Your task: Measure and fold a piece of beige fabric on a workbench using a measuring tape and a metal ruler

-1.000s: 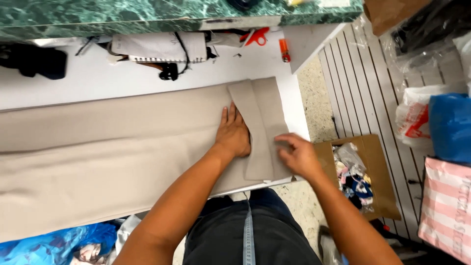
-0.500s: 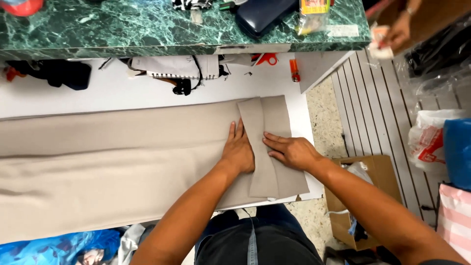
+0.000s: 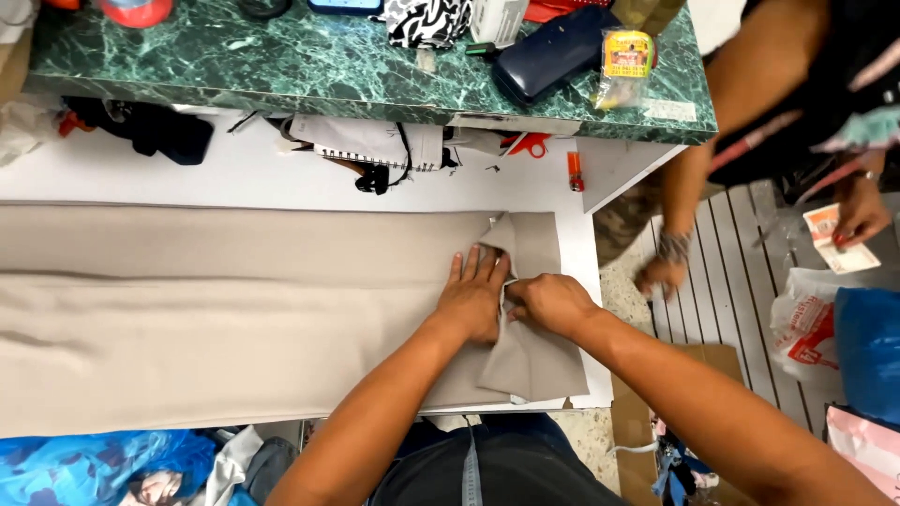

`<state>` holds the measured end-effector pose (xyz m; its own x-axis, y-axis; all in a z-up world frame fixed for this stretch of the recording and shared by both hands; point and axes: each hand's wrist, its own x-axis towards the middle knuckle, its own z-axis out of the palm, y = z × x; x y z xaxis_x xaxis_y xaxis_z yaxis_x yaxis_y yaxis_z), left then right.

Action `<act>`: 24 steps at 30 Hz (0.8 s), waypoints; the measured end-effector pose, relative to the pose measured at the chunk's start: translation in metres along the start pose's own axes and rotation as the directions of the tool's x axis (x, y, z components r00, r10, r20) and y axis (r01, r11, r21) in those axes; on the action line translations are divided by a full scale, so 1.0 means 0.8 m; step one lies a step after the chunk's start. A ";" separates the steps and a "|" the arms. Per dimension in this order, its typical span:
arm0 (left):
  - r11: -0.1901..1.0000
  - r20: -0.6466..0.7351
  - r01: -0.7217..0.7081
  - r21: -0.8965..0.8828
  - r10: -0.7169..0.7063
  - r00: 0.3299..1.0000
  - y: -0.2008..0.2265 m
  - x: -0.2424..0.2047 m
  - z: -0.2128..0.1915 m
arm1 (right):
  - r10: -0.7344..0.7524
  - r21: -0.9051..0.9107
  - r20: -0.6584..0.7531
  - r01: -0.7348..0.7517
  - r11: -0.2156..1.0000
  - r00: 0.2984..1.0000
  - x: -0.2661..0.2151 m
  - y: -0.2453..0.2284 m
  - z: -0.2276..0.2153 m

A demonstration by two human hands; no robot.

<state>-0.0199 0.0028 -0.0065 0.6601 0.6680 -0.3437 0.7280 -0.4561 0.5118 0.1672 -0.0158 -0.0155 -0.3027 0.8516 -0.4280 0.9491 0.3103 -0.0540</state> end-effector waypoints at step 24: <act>0.891 -0.125 -0.348 -0.292 0.325 0.938 0.028 0.020 0.003 | 0.105 0.125 0.058 -0.112 0.986 0.993 0.017 0.022 0.048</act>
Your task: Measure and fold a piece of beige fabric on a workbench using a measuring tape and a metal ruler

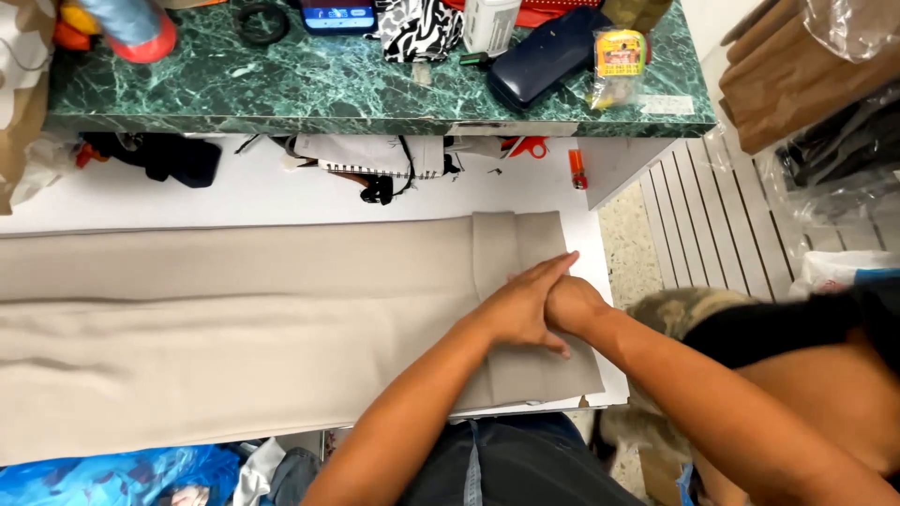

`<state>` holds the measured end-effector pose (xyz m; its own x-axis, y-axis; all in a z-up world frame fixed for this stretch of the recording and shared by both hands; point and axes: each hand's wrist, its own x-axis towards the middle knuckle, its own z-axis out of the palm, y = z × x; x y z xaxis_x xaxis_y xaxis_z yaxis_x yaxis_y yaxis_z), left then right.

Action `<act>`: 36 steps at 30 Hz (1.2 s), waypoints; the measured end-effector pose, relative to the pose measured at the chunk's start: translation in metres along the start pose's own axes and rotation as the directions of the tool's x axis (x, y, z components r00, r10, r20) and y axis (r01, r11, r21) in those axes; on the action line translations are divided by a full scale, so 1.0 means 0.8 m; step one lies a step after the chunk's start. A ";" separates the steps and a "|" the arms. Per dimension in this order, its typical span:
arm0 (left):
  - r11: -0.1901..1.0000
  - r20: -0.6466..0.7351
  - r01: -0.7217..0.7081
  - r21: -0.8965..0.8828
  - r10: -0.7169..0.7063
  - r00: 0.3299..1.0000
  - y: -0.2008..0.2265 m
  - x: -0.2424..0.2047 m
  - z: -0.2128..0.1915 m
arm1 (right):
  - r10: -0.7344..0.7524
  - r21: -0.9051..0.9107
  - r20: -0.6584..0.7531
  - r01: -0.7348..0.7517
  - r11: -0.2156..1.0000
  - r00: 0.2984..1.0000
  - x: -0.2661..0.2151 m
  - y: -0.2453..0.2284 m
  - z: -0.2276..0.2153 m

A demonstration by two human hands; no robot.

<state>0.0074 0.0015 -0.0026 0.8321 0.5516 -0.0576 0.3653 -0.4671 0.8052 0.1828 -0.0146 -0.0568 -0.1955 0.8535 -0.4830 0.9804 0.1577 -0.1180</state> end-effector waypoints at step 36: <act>0.736 0.101 0.440 0.514 -0.562 0.821 0.015 0.012 -0.037 | 0.247 0.399 -0.303 -0.113 0.910 0.920 0.021 0.021 -0.040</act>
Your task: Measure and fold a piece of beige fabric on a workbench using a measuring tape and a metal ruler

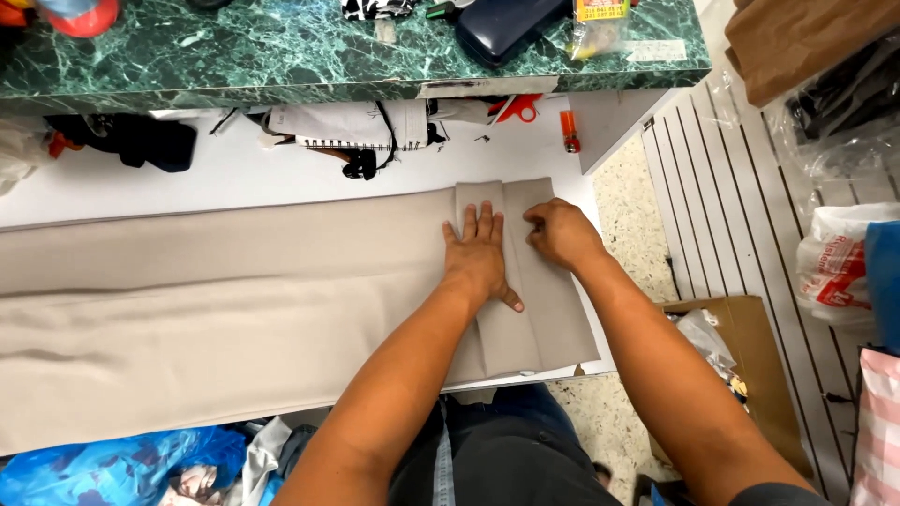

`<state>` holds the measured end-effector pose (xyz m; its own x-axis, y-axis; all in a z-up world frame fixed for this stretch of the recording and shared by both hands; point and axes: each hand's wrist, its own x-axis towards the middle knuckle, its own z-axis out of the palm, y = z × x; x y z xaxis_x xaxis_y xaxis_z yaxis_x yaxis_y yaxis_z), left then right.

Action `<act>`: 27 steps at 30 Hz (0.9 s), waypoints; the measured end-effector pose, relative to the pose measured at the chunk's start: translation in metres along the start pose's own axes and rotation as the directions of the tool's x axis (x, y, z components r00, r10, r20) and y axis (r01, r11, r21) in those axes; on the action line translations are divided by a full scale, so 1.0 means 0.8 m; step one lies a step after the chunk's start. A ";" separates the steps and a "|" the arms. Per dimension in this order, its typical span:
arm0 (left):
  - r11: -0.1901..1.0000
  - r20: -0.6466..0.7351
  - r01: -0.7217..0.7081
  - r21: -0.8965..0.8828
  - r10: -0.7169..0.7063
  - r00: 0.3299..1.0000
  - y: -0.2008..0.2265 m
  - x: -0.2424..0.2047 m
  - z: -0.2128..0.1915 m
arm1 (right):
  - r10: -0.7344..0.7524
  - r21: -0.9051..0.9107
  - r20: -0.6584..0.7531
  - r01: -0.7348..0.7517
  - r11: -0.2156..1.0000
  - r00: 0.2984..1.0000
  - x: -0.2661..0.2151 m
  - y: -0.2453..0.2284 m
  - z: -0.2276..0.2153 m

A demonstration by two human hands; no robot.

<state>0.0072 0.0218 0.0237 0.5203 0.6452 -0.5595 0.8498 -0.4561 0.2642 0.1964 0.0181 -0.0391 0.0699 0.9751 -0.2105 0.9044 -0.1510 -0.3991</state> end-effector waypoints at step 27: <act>0.999 -0.027 -0.030 -0.043 0.029 0.999 -0.010 0.003 0.006 | 0.247 0.410 0.059 -0.249 0.878 0.967 0.029 -0.030 0.007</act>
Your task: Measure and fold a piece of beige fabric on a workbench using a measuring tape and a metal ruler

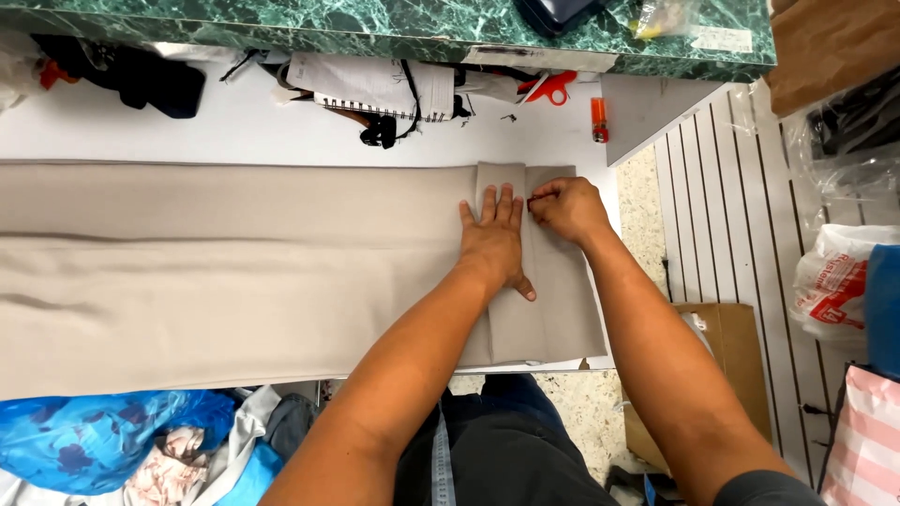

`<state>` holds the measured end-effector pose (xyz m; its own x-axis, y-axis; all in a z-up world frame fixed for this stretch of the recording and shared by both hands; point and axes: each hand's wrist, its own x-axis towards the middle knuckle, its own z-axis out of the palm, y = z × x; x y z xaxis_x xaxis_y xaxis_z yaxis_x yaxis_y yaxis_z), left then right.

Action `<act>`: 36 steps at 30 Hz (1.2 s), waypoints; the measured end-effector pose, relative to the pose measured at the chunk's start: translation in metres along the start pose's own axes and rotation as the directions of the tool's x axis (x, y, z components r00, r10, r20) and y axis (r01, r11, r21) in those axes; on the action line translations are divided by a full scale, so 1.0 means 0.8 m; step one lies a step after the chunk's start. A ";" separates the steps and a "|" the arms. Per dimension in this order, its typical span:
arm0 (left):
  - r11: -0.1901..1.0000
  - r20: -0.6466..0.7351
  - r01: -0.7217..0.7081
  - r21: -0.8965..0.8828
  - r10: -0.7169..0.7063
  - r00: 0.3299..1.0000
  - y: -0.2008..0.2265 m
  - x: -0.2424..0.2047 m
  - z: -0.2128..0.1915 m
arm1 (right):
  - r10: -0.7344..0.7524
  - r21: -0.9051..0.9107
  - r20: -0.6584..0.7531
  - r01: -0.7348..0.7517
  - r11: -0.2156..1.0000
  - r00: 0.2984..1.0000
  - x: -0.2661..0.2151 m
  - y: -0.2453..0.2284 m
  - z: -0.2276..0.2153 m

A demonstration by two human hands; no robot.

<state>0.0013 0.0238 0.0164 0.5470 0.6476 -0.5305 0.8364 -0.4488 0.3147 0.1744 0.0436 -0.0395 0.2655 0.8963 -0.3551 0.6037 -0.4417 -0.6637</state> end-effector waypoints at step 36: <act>1.000 0.001 -0.002 -0.017 0.003 1.000 -0.002 0.002 0.002 | -0.050 -0.254 -0.041 0.038 0.966 0.998 0.053 -0.032 0.003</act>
<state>0.0012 0.0247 0.0139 0.5491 0.6459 -0.5304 0.8355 -0.4400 0.3291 0.1683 0.0931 -0.0393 0.2659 0.9181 -0.2938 0.7845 -0.3833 -0.4875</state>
